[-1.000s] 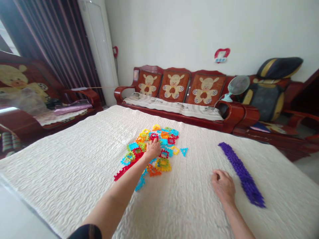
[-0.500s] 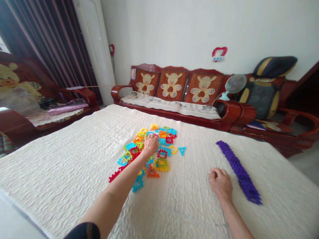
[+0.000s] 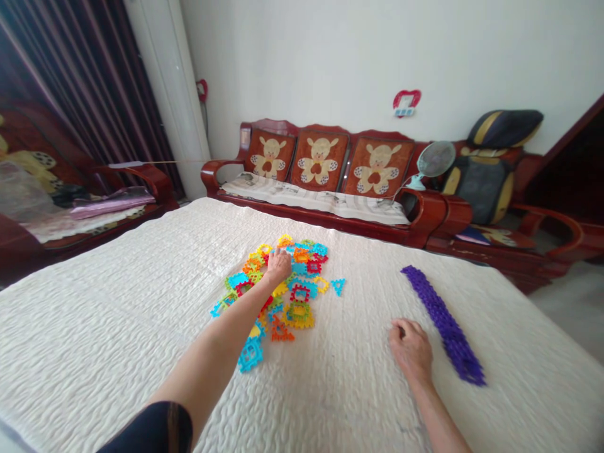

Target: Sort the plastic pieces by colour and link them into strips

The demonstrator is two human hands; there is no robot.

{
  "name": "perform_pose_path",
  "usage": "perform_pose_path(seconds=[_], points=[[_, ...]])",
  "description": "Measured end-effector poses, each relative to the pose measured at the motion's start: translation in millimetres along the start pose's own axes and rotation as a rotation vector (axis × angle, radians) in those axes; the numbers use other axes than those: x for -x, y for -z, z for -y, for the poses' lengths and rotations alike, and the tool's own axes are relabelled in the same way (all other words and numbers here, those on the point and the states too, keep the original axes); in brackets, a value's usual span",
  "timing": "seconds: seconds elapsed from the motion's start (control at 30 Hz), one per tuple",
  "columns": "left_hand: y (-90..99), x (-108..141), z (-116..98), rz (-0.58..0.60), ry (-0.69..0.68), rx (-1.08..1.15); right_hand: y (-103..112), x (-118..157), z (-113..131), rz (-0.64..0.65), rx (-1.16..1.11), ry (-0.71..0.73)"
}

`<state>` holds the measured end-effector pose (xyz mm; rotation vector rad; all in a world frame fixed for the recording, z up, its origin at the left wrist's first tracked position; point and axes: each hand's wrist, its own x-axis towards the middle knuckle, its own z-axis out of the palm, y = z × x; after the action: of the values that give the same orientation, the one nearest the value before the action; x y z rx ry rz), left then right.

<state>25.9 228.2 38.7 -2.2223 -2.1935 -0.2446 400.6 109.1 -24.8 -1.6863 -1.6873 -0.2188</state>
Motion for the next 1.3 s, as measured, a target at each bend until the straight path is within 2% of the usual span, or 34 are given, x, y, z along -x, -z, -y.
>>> perform_pose_path(seconds=[0.17,0.3,0.4,0.57,0.63,0.7,0.83,0.93,1.1,1.3], points=[[-5.3,-18,-6,0.052,0.031,0.000,-1,1,-3,0.001,0.002,0.019],[-3.3,-16,-10,0.049,0.001,-0.014,-2,0,-4,0.001,0.003,0.013],[5.8,-10,-11,0.018,-0.011,-0.021,-1,0,-3,-0.002,-0.002,0.007],[26.9,-3,-14,-0.079,0.070,-0.008,0,0,0,-0.005,-0.005,-0.002],[30.5,-4,-23,-0.089,0.068,0.020,0,0,1,-0.008,-0.005,-0.006],[28.7,-6,-39,-0.078,0.008,0.063,0,0,1,-0.011,-0.008,-0.005],[12.9,-14,-73,-0.039,-0.140,0.134,0,1,0,-0.019,-0.020,-0.003],[-1.5,-22,-83,-0.005,-0.157,0.145,-1,2,-1,-0.018,-0.027,0.006],[-16.8,-27,-70,0.048,-0.146,0.125,-4,4,-5,-0.018,-0.025,0.006],[-14.7,-12,-52,0.063,-0.157,0.077,-4,3,-3,-0.040,-0.029,-0.011]])
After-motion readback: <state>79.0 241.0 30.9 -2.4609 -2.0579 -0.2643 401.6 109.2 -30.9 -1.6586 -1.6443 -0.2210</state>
